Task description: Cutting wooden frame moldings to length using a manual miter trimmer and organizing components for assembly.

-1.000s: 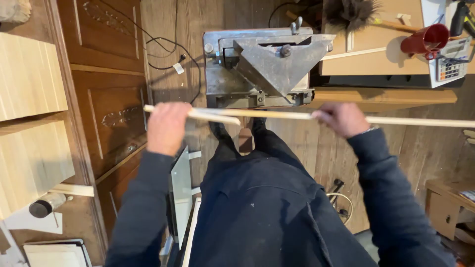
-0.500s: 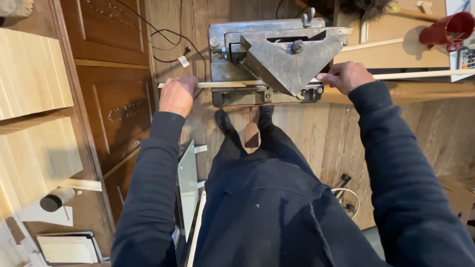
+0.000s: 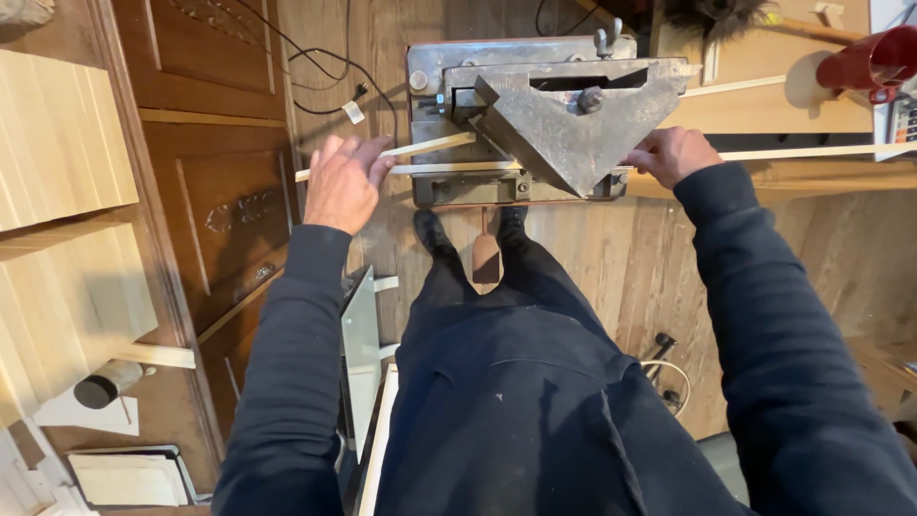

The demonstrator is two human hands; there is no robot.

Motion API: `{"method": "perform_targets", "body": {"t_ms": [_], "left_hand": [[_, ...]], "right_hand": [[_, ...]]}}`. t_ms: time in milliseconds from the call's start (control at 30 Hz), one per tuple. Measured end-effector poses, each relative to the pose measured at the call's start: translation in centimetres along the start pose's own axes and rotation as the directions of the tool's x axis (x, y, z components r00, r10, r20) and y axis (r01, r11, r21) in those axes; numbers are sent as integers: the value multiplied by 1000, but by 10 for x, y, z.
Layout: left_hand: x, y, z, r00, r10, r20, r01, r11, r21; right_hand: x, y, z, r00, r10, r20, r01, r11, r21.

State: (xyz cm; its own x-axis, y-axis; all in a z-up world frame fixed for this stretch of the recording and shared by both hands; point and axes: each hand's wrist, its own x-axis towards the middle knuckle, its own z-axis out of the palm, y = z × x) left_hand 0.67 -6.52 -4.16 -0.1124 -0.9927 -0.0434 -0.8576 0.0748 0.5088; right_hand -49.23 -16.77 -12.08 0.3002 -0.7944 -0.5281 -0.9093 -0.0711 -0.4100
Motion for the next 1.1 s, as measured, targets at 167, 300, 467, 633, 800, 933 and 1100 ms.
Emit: {"method": "perform_targets", "body": {"t_ms": [167,300,467,633,800,933,1100], "left_hand": [[-4,-8,8,1000,4,4,-4,998,68],[-4,-12,14,997,66,36,-68,995,70],[-3,-15,13,994,107,12,-107,994,14],[-4,-15,9,993,104,63,-102,995,-20],[-6,-21,11,998,54,30,-50,992,-114],[-8,-22,12,997,60,39,-53,986,-156],[-7,-22,24,986,161,34,-158,984,-79]], "right_hand": [[1,-2,1,1000,-29,0,29,1000,12],[0,-9,-4,1000,-6,25,5,999,33],[4,1,0,1000,-9,20,9,1000,9],[4,1,0,1000,-22,12,22,1000,-17],[8,9,4,999,12,31,-11,999,-40],[6,7,2,998,-70,-3,70,997,-39],[4,2,-1,1000,-20,14,19,999,39]]}}
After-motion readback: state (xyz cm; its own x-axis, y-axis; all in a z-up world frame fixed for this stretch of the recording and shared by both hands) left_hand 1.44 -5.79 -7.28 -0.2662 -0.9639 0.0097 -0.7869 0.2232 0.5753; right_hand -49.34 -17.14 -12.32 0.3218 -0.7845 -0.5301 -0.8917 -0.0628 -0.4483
